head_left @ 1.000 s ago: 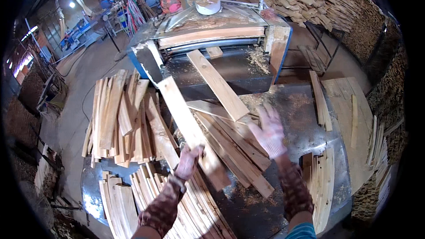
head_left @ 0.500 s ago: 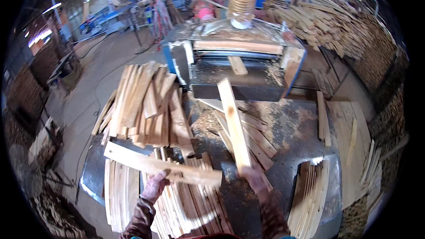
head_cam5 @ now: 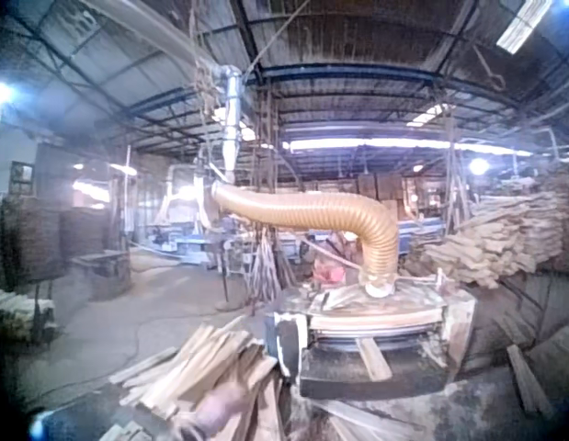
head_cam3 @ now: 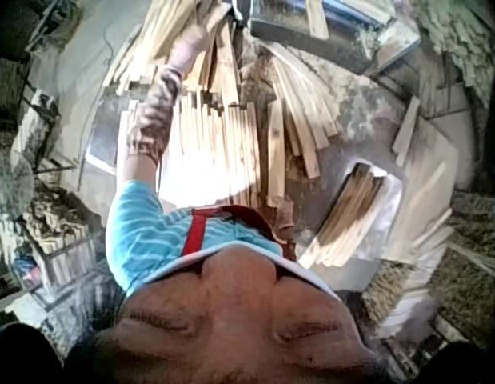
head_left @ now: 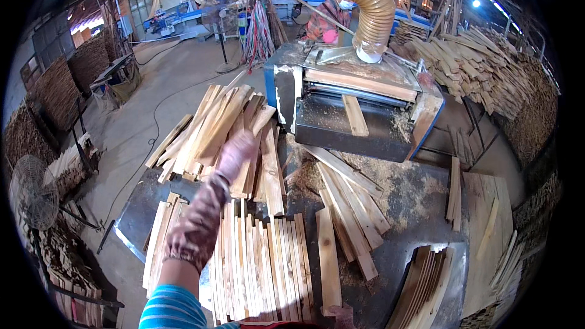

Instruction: The person picks up wooden planks from a pile on a metal table and stacks them neatly. The person then carries the stack of planks to a larger pile in the warehouse and adds them to the stack. The person repeats this process of picking up and stacking planks multiple times.

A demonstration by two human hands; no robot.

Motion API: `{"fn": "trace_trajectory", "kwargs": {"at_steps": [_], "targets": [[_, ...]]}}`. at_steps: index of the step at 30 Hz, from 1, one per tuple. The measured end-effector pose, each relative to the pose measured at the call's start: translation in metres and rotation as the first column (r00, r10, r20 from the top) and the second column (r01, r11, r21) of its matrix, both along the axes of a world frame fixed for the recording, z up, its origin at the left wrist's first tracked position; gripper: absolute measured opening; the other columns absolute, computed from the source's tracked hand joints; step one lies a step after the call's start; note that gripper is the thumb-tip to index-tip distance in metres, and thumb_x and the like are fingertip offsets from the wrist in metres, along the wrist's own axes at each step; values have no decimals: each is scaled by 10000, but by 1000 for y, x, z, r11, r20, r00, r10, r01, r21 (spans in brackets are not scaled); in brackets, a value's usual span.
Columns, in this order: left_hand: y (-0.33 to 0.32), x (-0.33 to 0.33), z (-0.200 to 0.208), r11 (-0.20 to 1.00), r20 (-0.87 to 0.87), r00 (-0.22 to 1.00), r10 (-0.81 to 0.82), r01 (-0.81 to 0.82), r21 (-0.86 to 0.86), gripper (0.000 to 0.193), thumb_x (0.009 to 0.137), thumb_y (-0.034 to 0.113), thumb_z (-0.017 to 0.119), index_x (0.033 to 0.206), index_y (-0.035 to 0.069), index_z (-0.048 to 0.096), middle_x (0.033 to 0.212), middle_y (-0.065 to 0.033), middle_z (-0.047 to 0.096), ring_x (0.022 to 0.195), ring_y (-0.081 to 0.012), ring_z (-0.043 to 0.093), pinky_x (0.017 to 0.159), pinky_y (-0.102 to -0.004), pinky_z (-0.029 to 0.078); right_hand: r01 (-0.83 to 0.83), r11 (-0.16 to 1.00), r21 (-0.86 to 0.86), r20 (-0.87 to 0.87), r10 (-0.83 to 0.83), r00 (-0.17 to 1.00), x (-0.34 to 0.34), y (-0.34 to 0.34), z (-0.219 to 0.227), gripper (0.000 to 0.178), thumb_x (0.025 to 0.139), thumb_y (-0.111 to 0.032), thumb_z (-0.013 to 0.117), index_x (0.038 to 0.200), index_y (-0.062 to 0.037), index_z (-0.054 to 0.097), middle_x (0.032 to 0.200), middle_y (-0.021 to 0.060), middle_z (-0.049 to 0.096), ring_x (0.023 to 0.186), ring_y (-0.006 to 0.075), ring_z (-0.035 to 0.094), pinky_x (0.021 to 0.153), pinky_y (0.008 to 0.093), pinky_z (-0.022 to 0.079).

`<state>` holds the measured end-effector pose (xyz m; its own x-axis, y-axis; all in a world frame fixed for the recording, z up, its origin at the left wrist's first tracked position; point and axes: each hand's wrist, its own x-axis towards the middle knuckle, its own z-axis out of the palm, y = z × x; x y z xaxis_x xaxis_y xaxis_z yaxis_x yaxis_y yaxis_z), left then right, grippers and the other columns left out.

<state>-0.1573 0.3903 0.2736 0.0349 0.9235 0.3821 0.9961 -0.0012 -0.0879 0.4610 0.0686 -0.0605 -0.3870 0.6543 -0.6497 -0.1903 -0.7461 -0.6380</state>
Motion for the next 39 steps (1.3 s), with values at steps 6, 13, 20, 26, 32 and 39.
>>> {"fn": "trace_trajectory", "kwargs": {"at_steps": [6, 13, 20, 26, 32, 39], "targets": [[-147, 199, -73, 754, 862, -159, 481, 577, -314, 1099, 786, 513, 781, 1561, 63, 145, 1422, -185, 498, 1318, -305, 482, 1102, -461, 410, -175, 956, 234, 112, 152, 982, -35, 75, 112, 383, 833, -122, 653, 1147, 98, 624, 1091, 165, 686, 992, 215, 666, 874, 332, 541], [-211, 271, -102, 936, 888, -336, 313, 267, -229, 862, 889, 218, 692, 1531, 114, 127, 1368, -186, 481, 1116, -269, 597, 974, -416, 525, -580, 451, 678, 613, 89, 785, -169, 85, 262, 697, 861, -321, 712, 1449, -65, 437, 1417, 222, 495, 1272, 373, 520, 1040, 412, 446], [-286, 154, -44, 954, 807, -528, 265, 264, -141, 415, 924, 142, 533, 1296, -38, 572, 1303, -188, 613, 1190, -270, 598, 1107, -394, 398, -543, 502, 673, 434, 327, 840, -199, 100, 244, 677, 899, -372, 673, 1426, -11, 450, 1461, 260, 446, 1377, 322, 436, 1112, 365, 378], [-301, 145, -26, 978, 471, -860, 198, 207, -34, 530, 857, 272, 653, 1237, -84, 558, 1139, -186, 662, 961, -278, 688, 879, -387, 563, -725, 446, 524, 836, -108, 538, -184, 229, 292, 712, 938, -409, 610, 1507, -72, 348, 1504, 204, 413, 1393, 308, 404, 1165, 419, 307], [-283, 137, -19, 990, 528, -846, 79, 126, 55, 833, 877, 735, 491, 1281, 8, 532, 1109, -138, 651, 926, -248, 684, 851, -367, 558, -779, 316, 542, 681, -708, 187, -165, 418, 330, 762, 897, -437, 617, 1480, -19, 361, 1527, 263, 329, 1356, 401, 400, 1124, 452, 343], [-251, 128, -56, 842, 894, 231, 383, -486, -235, 782, 711, 279, 834, 1360, 61, 456, 1246, -157, 539, 1125, -280, 560, 979, -367, 463, -736, 548, 398, 892, -417, 172, -176, 471, 306, 833, 767, -413, 726, 1448, -57, 404, 1316, 280, 529, 1190, 430, 541, 1009, 463, 443]]}}
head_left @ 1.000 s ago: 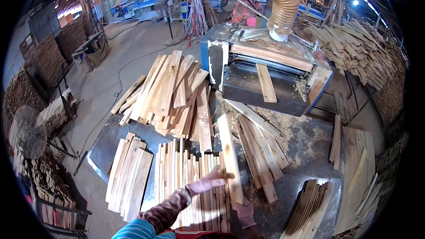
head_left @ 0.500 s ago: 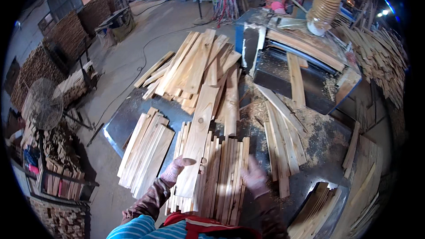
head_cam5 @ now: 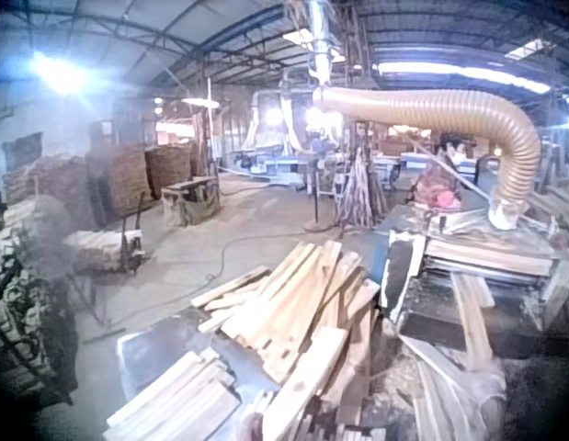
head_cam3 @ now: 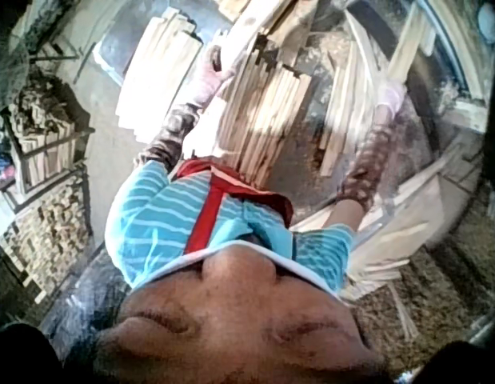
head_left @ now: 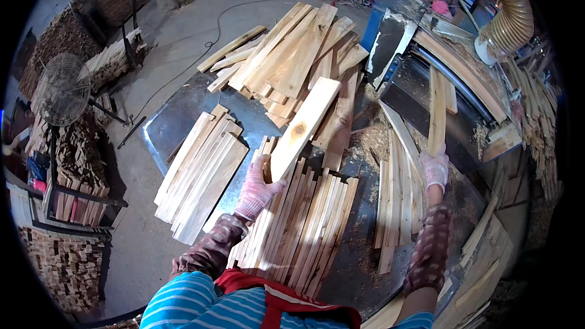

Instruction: The person picks up wooden planks from a pile on a metal table and stacks them neatly. The person then carries the stack of planks to a larger pile in the warehouse and adds them to the stack. The person repeats this process of picking up and stacking planks multiple times.

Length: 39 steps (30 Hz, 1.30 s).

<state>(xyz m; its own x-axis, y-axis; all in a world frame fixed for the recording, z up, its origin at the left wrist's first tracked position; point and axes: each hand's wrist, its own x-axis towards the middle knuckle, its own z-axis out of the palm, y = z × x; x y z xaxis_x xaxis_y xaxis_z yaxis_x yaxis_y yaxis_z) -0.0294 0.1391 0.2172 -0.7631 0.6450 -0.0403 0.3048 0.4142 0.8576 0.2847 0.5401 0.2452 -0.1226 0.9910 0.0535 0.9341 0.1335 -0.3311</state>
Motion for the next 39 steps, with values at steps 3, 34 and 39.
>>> {"fn": "trace_trajectory", "kwargs": {"at_steps": [3, 34, 39], "targets": [[5, 6, 12, 988, -188, 982, -16, -14, -155, 837, 668, 280, 844, 1376, 101, 436, 1195, -205, 531, 1115, -357, 555, 965, -427, 476, 17, 1000, -11, -16, -17, 1000, 12, -17, -3, 874, 741, -404, 748, 1463, -77, 382, 1280, 280, 545, 1144, 447, 564, 988, 470, 458], [-245, -108, -158, 772, -236, 970, 49, -187, -608, 323, 873, 233, 553, 1128, 53, 635, 1024, -228, 684, 1011, -406, 650, 845, -474, 516, 59, 996, -74, 28, -57, 998, 103, -386, -68, 960, 702, -383, 751, 1492, -66, 306, 1280, 243, 525, 1113, 412, 581, 910, 483, 512], [-238, -153, -137, 667, -289, 937, 195, -343, -662, 384, 866, 191, 602, 1229, 69, 573, 1104, -231, 658, 1039, -409, 641, 863, -500, 518, -17, 997, -81, -44, 13, 999, 106, -411, -81, 945, 714, -368, 759, 1480, -36, 315, 1350, 270, 484, 1190, 434, 533, 958, 488, 485]]}}
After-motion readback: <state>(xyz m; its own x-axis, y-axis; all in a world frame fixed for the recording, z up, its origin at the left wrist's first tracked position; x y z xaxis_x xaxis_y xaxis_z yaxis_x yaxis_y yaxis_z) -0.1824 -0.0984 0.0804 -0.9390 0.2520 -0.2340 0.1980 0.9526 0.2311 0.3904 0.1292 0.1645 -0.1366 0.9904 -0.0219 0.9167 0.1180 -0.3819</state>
